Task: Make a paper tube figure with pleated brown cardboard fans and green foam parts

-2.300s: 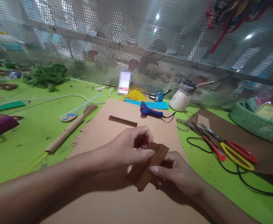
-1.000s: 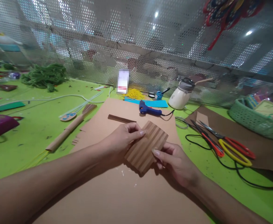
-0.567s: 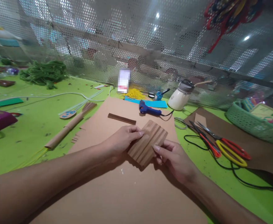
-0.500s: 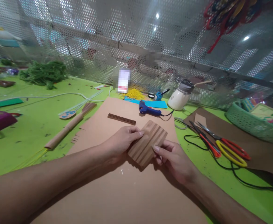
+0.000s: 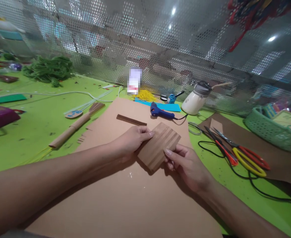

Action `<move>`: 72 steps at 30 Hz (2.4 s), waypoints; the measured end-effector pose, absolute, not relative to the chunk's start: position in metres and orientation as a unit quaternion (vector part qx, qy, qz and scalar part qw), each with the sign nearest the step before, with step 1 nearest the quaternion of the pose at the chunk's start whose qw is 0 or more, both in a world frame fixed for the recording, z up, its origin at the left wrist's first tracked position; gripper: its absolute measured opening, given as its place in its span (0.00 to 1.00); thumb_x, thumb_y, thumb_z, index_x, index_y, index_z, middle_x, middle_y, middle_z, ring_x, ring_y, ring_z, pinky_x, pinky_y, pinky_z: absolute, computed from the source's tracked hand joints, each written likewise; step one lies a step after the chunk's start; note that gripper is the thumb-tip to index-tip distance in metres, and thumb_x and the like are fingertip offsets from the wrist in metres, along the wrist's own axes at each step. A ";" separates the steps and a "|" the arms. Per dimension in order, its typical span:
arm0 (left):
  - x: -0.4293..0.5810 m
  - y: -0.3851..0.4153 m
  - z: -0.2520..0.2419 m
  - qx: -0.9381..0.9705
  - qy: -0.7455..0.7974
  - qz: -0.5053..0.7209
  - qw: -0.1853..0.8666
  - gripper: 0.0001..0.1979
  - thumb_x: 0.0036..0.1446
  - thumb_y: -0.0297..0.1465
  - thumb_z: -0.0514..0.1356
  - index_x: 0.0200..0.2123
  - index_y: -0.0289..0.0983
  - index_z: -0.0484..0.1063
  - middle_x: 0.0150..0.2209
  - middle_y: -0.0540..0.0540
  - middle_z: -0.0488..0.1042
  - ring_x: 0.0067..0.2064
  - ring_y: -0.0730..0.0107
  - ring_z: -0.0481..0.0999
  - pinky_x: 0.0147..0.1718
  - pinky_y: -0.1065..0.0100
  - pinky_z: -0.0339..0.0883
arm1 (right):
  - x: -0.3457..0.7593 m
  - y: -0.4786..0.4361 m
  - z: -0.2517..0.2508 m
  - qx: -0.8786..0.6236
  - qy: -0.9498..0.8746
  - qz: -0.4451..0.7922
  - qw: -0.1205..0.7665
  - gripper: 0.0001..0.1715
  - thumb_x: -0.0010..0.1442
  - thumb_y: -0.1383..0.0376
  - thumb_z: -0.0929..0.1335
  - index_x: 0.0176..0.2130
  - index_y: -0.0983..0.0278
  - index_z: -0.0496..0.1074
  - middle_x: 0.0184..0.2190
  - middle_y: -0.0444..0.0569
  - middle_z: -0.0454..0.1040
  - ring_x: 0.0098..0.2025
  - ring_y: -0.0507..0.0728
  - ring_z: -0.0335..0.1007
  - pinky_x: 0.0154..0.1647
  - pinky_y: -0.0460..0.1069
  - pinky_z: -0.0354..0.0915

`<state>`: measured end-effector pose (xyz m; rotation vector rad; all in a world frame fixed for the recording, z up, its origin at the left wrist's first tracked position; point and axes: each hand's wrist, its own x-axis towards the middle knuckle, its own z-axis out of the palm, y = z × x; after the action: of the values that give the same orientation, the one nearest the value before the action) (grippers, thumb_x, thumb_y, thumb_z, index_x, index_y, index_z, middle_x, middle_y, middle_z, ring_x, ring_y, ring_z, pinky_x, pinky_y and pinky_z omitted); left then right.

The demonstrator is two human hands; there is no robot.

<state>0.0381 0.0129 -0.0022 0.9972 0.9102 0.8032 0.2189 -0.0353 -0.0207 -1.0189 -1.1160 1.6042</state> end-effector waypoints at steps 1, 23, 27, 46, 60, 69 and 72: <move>0.039 0.013 -0.002 0.446 0.411 0.362 0.708 0.11 0.51 0.36 0.63 0.27 0.36 0.65 0.25 0.48 0.72 0.28 0.65 0.73 0.31 0.63 0.66 | 0.219 -0.036 -0.020 -0.415 -0.450 0.649 0.452 0.14 0.54 0.61 0.73 0.25 0.67 0.70 0.17 0.41 0.65 0.19 0.48 0.59 0.20 0.46 0.63; 0.037 0.012 -0.002 0.424 0.386 0.348 0.742 0.09 0.52 0.34 0.64 0.30 0.34 0.70 0.29 0.45 0.76 0.30 0.67 0.74 0.32 0.65 0.66 | 0.224 -0.033 -0.018 -0.415 -0.444 0.645 0.462 0.11 0.50 0.63 0.75 0.31 0.68 0.74 0.21 0.42 0.68 0.20 0.48 0.61 0.19 0.44 0.63; 0.037 0.011 -0.001 0.422 0.367 0.365 0.745 0.08 0.52 0.33 0.63 0.31 0.35 0.70 0.29 0.46 0.74 0.32 0.65 0.74 0.35 0.64 0.66 | 0.223 -0.033 -0.020 -0.413 -0.443 0.648 0.462 0.11 0.50 0.63 0.75 0.28 0.67 0.73 0.20 0.42 0.68 0.19 0.48 0.59 0.19 0.46 0.64; 0.034 0.012 -0.005 0.454 0.384 0.376 0.711 0.10 0.55 0.37 0.60 0.33 0.35 0.68 0.30 0.46 0.72 0.32 0.65 0.74 0.32 0.65 0.64 | 0.223 -0.033 -0.022 -0.440 -0.455 0.626 0.456 0.13 0.51 0.62 0.75 0.26 0.67 0.70 0.20 0.42 0.68 0.19 0.47 0.58 0.18 0.44 0.57; 0.036 0.012 -0.004 0.458 0.390 0.371 0.708 0.09 0.55 0.35 0.60 0.29 0.36 0.65 0.29 0.47 0.72 0.30 0.66 0.72 0.31 0.64 0.63 | 0.222 -0.034 -0.021 -0.442 -0.460 0.622 0.453 0.12 0.52 0.64 0.74 0.26 0.67 0.70 0.20 0.42 0.68 0.19 0.46 0.59 0.20 0.44 0.54; 0.035 0.013 -0.006 0.444 0.372 0.380 0.721 0.10 0.55 0.34 0.61 0.28 0.36 0.64 0.27 0.48 0.71 0.29 0.69 0.71 0.30 0.66 0.62 | 0.224 -0.034 -0.021 -0.448 -0.466 0.618 0.447 0.12 0.52 0.62 0.74 0.27 0.68 0.70 0.21 0.42 0.68 0.20 0.46 0.59 0.20 0.44 0.51; 0.034 0.014 -0.006 0.454 0.370 0.378 0.717 0.10 0.55 0.35 0.60 0.28 0.36 0.65 0.28 0.47 0.72 0.30 0.67 0.72 0.32 0.64 0.63 | 0.223 -0.033 -0.022 -0.448 -0.467 0.620 0.445 0.12 0.52 0.62 0.74 0.27 0.68 0.70 0.21 0.42 0.68 0.20 0.46 0.58 0.20 0.44 0.51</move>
<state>0.0345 0.0144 -0.0061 1.0035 0.8180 0.8369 0.2233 -0.0335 -0.0218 -1.1092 -1.1564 1.5364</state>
